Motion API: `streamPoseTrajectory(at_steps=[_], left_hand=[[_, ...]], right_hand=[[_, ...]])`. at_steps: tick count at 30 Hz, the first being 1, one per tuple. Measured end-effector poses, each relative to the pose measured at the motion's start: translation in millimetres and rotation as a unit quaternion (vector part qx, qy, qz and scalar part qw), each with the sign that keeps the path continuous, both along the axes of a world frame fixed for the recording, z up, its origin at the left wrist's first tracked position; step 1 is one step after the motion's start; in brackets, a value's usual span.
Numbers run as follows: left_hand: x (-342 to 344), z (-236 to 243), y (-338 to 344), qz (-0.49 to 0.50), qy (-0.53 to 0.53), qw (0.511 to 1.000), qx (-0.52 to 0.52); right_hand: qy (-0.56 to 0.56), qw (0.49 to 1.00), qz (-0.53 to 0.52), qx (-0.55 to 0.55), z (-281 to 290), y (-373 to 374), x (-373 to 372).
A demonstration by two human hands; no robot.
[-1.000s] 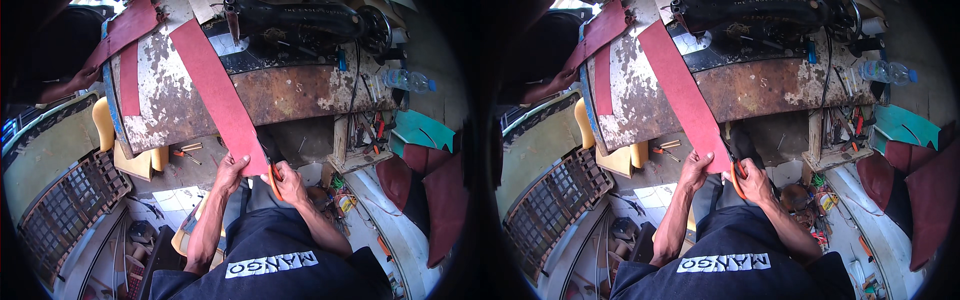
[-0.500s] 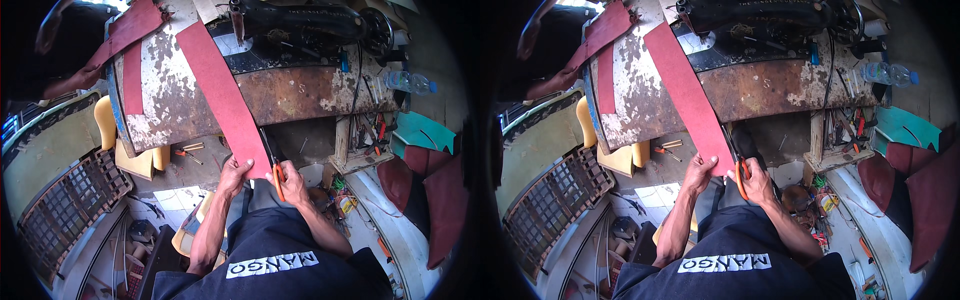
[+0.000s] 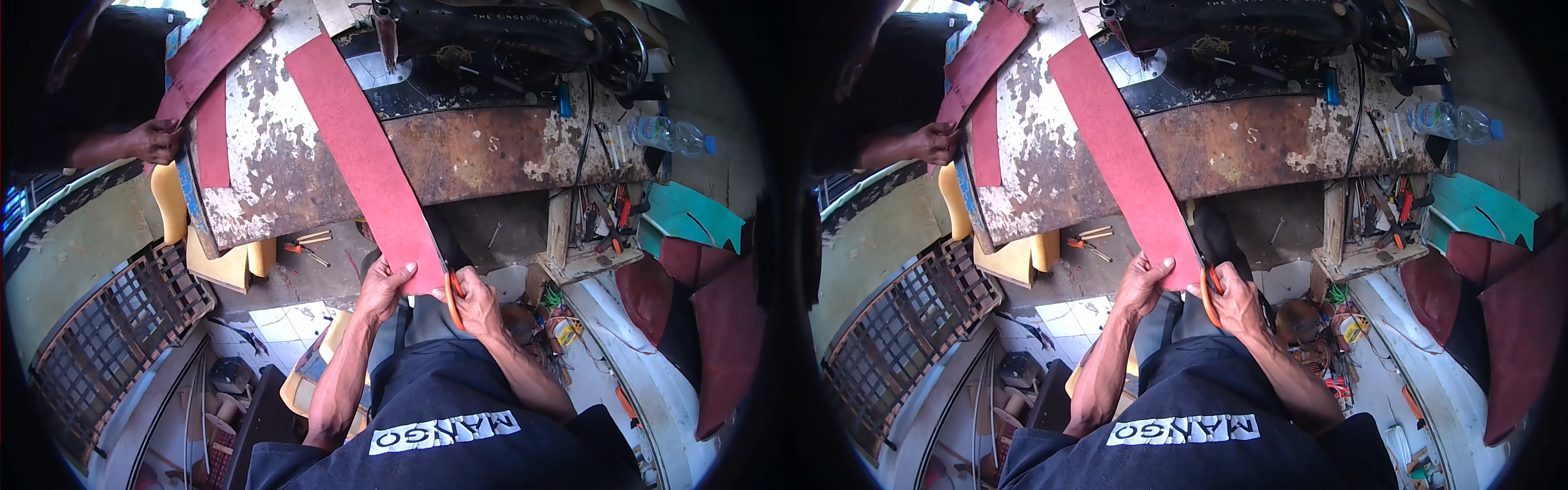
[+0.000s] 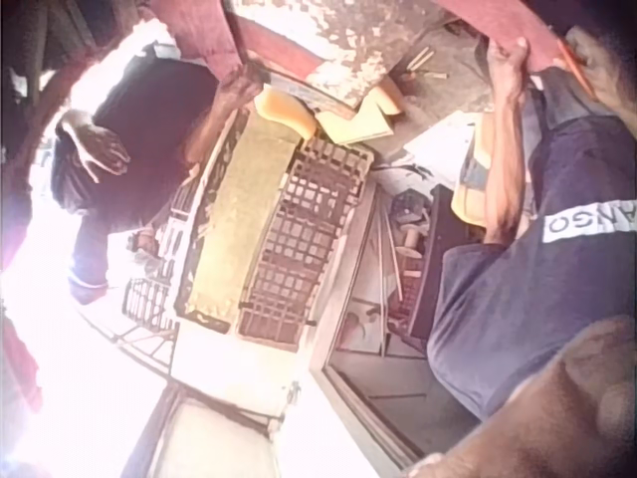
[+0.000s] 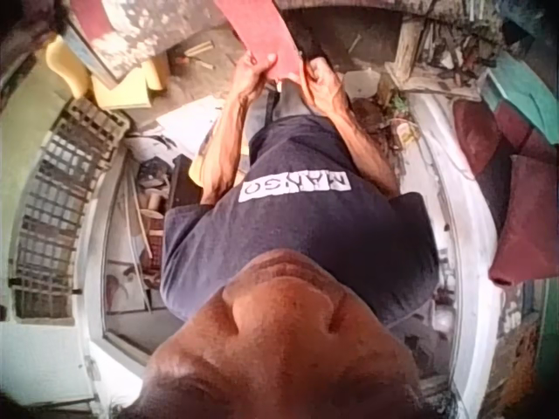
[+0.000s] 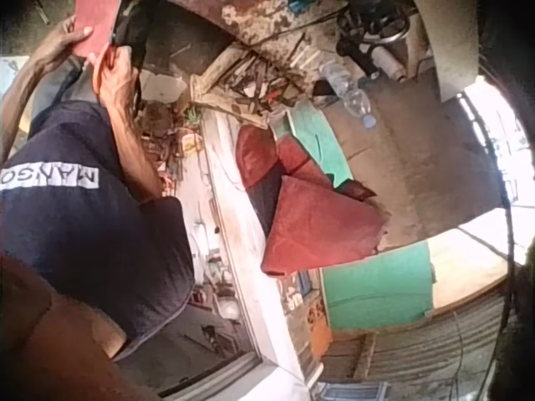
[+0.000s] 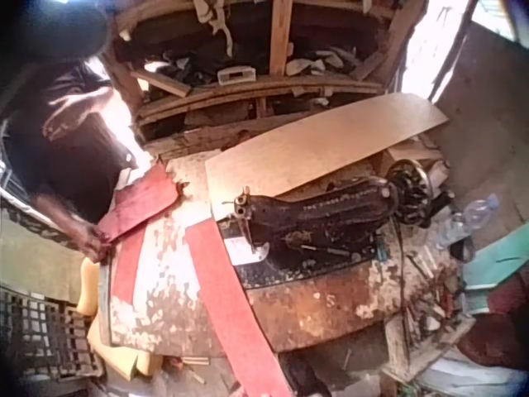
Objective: The person places a wooden template onto a piece of red fabric, traces around the template with a pen, and then uses shears to cut the red fabric along the marked lines before carrying a bundle toward a couch.
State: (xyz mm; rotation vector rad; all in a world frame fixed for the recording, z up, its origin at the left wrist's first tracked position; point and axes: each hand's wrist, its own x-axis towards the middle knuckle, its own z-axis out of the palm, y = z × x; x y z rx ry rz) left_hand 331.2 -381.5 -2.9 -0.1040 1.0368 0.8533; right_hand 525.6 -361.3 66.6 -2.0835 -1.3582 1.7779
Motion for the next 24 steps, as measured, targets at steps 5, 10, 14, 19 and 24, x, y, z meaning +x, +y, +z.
streamPoseTrajectory(at_steps=[5, 10, 14, 19, 24], left_hand=[[-1.9, -2.0, -1.7, -0.003, -0.004, 1.0, 0.02], [-3.0, -1.0, -4.2, -0.021, -0.009, 1.0, 0.012], [-1.0, -2.1, -8.3, -0.014, -0.017, 1.0, 0.009], [-2.3, -3.2, -11.0, -0.008, -0.031, 0.999, 0.007], [-2.8, -1.4, -14.9, -0.036, -0.048, 0.998, -0.016]], right_hand=[[0.012, 1.0, 0.001, 0.022, -9.1, 0.3, 0.9], [0.015, 1.0, 0.005, 0.011, -9.5, 4.9, -1.9], [0.031, 0.999, -0.023, 0.025, -6.4, 1.7, -3.5], [0.019, 1.0, -0.013, 0.003, -6.6, 5.8, -7.0], [0.027, 0.999, -0.003, 0.017, -11.0, 13.8, -9.4]])
